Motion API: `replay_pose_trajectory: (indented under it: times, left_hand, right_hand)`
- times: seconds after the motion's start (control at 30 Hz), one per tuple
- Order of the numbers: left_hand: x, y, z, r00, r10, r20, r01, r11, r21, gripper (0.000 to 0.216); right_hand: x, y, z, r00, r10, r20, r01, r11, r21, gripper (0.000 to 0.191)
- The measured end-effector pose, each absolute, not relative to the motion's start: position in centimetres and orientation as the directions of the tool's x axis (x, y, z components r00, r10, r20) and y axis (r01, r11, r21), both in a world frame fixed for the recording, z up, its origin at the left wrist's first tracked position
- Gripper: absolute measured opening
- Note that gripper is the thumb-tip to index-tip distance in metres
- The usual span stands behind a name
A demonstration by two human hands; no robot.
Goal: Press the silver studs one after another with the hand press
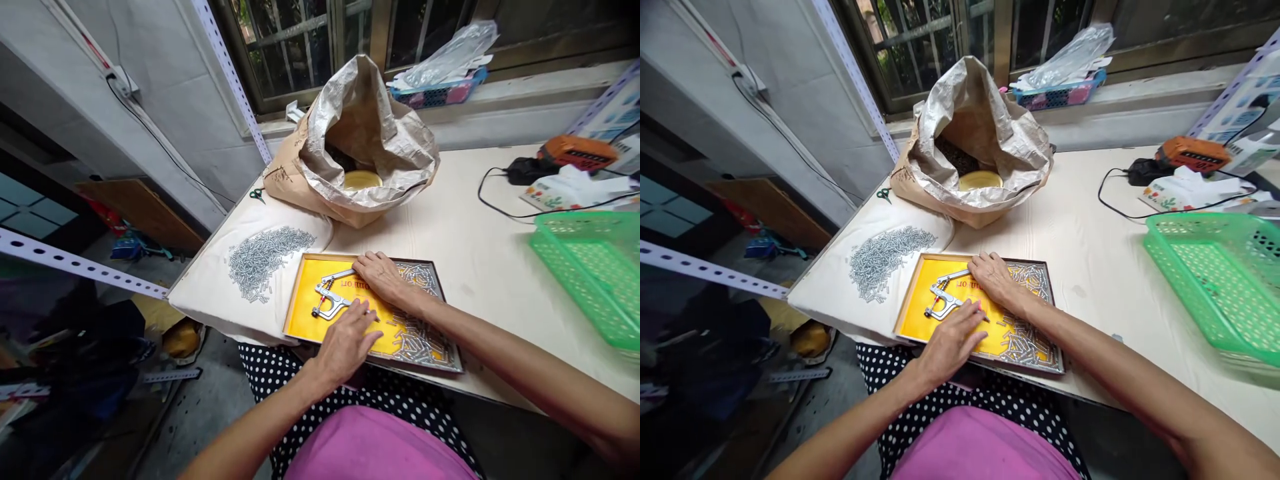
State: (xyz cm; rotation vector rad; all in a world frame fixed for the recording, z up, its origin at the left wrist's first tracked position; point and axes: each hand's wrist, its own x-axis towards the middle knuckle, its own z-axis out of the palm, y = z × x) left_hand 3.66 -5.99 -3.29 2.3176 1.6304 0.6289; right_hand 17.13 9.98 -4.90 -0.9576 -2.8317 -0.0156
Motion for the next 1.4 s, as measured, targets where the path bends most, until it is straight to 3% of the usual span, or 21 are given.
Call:
replay_pose_trajectory:
  times: [0.1, 0.17, 0.27, 0.37, 0.43, 0.5, 0.57, 0.63, 0.8, 0.9, 1.03, 1.13, 1.27, 1.4]
  left_hand:
    - [1.0, -5.2, -1.8, -0.035, 0.978, 0.204, 0.929, -0.043, 0.367, 0.024]
    - [-0.7, -4.2, -1.0, -0.190, 0.980, 0.058, 0.942, 0.166, 0.290, 0.020]
    - [-2.2, -2.6, -0.6, -0.249, 0.945, -0.214, 0.919, 0.300, 0.255, 0.015]
    - [-2.7, -1.7, -0.4, -0.241, 0.911, -0.335, 0.902, 0.338, 0.269, 0.013]
    - [-2.9, -1.8, -0.2, -0.264, 0.922, -0.283, 0.904, 0.339, 0.260, 0.014]
    - [-3.0, -2.1, 0.1, -0.313, 0.943, -0.114, 0.901, 0.332, 0.279, 0.013]
    - [-2.6, -2.3, 0.4, -0.355, 0.934, 0.041, 0.876, 0.318, 0.362, 0.013]
    - [-1.2, -2.4, 0.5, -0.352, 0.933, 0.074, 0.835, 0.277, 0.476, 0.014]
    - [3.6, -2.2, 0.2, -0.034, 0.997, 0.065, 0.824, -0.009, 0.566, 0.010]
    - [1.7, -2.5, 0.6, -0.090, 0.986, 0.143, 0.866, 0.007, 0.499, 0.015]
    - [-6.7, -3.0, 0.5, -0.470, 0.872, 0.135, 0.872, 0.435, 0.225, 0.023]
    - [-11.5, -3.3, -0.8, -0.515, 0.855, 0.065, 0.857, 0.512, 0.054, 0.022]
    - [-12.9, -3.3, -2.5, -0.493, 0.870, 0.016, 0.870, 0.493, 0.014, 0.022]
    - [-13.0, -2.8, -2.3, -0.452, 0.892, 0.023, 0.892, 0.451, 0.043, 0.019]
  right_hand:
    - [17.5, 9.6, -5.3, -0.775, 0.609, 0.172, 0.610, 0.791, -0.051, 0.026]
    - [17.7, 9.2, -5.7, -0.758, 0.625, 0.187, 0.624, 0.778, -0.070, 0.025]
    - [17.7, 8.9, -6.1, -0.739, 0.644, 0.197, 0.638, 0.763, -0.103, 0.023]
    - [17.6, 8.7, -6.3, -0.734, 0.647, 0.206, 0.634, 0.762, -0.131, 0.019]
    - [17.7, 8.6, -6.4, -0.731, 0.645, 0.222, 0.630, 0.763, -0.145, 0.016]
    - [17.8, 8.4, -6.6, -0.724, 0.644, 0.245, 0.624, 0.764, -0.164, 0.016]
    - [17.9, 8.4, -6.9, -0.719, 0.642, 0.267, 0.609, 0.767, -0.205, 0.017]
    - [18.0, 8.6, -7.2, -0.722, 0.629, 0.287, 0.576, 0.777, -0.255, 0.019]
    - [18.4, 9.7, -7.4, -0.770, 0.583, 0.260, 0.489, 0.801, -0.346, 0.018]
    - [18.5, 10.3, -7.1, -0.796, 0.563, 0.224, 0.464, 0.804, -0.372, 0.022]
    - [18.1, 9.3, -5.9, -0.754, 0.616, 0.227, 0.554, 0.782, -0.285, 0.026]
    - [17.9, 6.8, -5.1, -0.752, 0.610, 0.252, 0.577, 0.793, -0.198, 0.022]
    - [18.0, 3.4, -5.5, -0.752, 0.628, 0.200, 0.570, 0.772, -0.281, 0.024]
    - [17.9, 2.3, -5.6, -0.731, 0.683, 0.009, 0.627, 0.677, -0.385, 0.015]
